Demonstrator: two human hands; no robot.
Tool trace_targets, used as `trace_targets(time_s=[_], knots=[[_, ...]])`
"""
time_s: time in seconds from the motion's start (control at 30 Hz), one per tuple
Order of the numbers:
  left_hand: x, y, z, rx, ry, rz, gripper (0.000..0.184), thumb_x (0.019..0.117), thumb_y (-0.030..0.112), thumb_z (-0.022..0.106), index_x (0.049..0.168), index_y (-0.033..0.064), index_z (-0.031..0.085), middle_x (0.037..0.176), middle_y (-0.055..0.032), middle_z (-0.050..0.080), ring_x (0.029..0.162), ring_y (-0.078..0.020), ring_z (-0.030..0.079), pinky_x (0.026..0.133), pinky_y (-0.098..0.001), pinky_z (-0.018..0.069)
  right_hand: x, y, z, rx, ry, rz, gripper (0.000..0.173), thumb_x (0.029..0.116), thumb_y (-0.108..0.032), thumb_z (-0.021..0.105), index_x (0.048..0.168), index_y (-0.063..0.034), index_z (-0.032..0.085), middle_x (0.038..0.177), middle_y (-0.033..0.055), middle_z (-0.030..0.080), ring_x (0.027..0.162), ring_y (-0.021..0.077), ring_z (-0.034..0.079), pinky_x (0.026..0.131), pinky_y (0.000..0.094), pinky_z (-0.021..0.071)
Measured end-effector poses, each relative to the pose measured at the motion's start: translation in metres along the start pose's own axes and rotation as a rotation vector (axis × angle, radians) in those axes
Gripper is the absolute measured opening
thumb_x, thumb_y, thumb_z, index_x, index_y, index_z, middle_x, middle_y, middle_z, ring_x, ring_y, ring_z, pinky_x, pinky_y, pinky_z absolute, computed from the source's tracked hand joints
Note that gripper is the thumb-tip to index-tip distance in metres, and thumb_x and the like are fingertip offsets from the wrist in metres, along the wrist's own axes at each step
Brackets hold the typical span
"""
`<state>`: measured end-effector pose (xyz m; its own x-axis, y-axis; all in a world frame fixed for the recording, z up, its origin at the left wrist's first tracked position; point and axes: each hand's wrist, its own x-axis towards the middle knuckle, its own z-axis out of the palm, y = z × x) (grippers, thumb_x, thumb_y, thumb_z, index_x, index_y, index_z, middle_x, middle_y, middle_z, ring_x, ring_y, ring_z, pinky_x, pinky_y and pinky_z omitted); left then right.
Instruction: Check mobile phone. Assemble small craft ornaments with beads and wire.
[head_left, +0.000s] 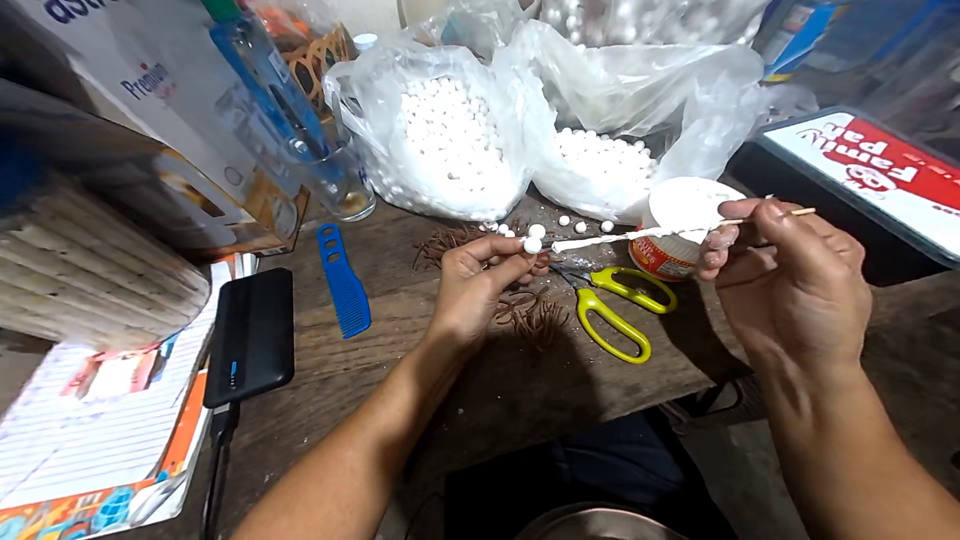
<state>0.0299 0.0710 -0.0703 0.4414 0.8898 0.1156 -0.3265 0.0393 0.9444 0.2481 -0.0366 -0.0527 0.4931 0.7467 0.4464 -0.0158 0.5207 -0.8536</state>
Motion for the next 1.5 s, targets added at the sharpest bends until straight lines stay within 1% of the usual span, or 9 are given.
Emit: trace_targets(time_s=[0.2,0.3,0.4,0.5,0.67,1.03,1.23,1.37,1.5], knots=[[-0.0001,0.0004,0.0009,0.010,0.018,0.010,0.022,0.0933,-0.012,0.060,0.089,0.0048,0.073,0.082,-0.0035,0.074,0.072,-0.0103,0.071,0.071,-0.0251,0.0613,-0.0015,0.0002,-0.0016,0.022,0.020,0.050,0.045,0.1058,-0.008,0.032,0.091,-0.0145,0.073,0.072,-0.0069,0.071,0.061,0.0024,0.066,0.060,0.0173,0.0569],[0.0003,-0.0002,0.0005,0.028,0.014,0.024,0.021,0.0933,-0.011,0.061,0.089,0.0049,0.073,0.082,-0.0027,0.073,0.071,-0.0099,0.070,0.071,-0.0252,0.0612,-0.0010,-0.0020,-0.0034,0.096,0.010,0.124,0.047,0.1078,-0.010,0.029,0.092,-0.0136,0.073,0.072,-0.0065,0.070,0.062,0.0013,0.065,0.060,0.0153,0.0562],[0.0007,-0.0005,-0.0001,0.024,-0.006,0.017,0.021,0.0938,-0.012,0.059,0.090,0.0037,0.073,0.084,-0.0036,0.074,0.072,-0.0111,0.070,0.071,-0.0264,0.0615,0.0020,-0.0019,-0.0054,0.175,0.041,0.180,0.048,0.1098,-0.013,0.027,0.092,-0.0120,0.072,0.073,-0.0053,0.069,0.062,0.0011,0.065,0.060,0.0145,0.0553],[0.0008,-0.0003,0.0003,0.000,-0.021,0.002,0.023,0.0934,-0.014,0.058,0.089,0.0037,0.072,0.083,-0.0045,0.074,0.074,-0.0121,0.072,0.073,-0.0272,0.0621,0.0037,-0.0007,-0.0056,0.118,0.074,0.131,0.047,0.1094,-0.012,0.028,0.093,-0.0119,0.071,0.074,-0.0053,0.070,0.063,0.0019,0.065,0.060,0.0155,0.0561],[0.0006,-0.0016,-0.0008,0.005,-0.036,0.012,0.023,0.0930,-0.013,0.059,0.089,0.0042,0.073,0.084,-0.0043,0.074,0.074,-0.0120,0.072,0.073,-0.0270,0.0619,0.0017,-0.0024,-0.0028,0.001,0.053,0.025,0.042,0.1071,-0.010,0.031,0.094,-0.0134,0.072,0.074,-0.0072,0.070,0.063,0.0025,0.066,0.061,0.0176,0.0573],[0.0004,-0.0028,-0.0014,0.028,-0.059,0.031,0.022,0.0920,-0.013,0.060,0.088,0.0039,0.073,0.082,-0.0041,0.073,0.073,-0.0119,0.071,0.073,-0.0277,0.0620,0.0021,-0.0001,-0.0007,-0.027,0.019,-0.028,0.041,0.1056,-0.007,0.034,0.095,-0.0135,0.073,0.076,-0.0071,0.072,0.063,0.0025,0.066,0.061,0.0183,0.0578],[0.0004,-0.0033,-0.0015,0.019,-0.055,0.043,0.021,0.0927,-0.012,0.060,0.089,0.0041,0.073,0.083,-0.0038,0.074,0.074,-0.0118,0.072,0.074,-0.0275,0.0621,-0.0011,-0.0033,-0.0014,-0.029,0.031,-0.033,0.041,0.1056,-0.008,0.035,0.093,-0.0143,0.073,0.074,-0.0067,0.072,0.062,0.0035,0.067,0.061,0.0192,0.0583],[0.0002,-0.0015,-0.0002,0.053,-0.051,0.038,0.021,0.0921,-0.013,0.060,0.089,0.0030,0.073,0.084,-0.0034,0.073,0.073,-0.0110,0.071,0.072,-0.0272,0.0621,-0.0009,-0.0040,-0.0007,-0.033,0.017,-0.046,0.041,0.1057,-0.007,0.034,0.095,-0.0138,0.073,0.076,-0.0070,0.072,0.063,0.0030,0.067,0.062,0.0189,0.0582],[0.0003,-0.0019,-0.0006,0.056,-0.057,0.037,0.021,0.0927,-0.013,0.060,0.090,0.0030,0.074,0.084,-0.0036,0.074,0.074,-0.0107,0.071,0.073,-0.0267,0.0620,-0.0012,-0.0044,-0.0006,-0.036,0.007,-0.059,0.040,0.1059,-0.008,0.036,0.095,-0.0138,0.074,0.075,-0.0070,0.072,0.063,0.0029,0.067,0.061,0.0188,0.0581]])
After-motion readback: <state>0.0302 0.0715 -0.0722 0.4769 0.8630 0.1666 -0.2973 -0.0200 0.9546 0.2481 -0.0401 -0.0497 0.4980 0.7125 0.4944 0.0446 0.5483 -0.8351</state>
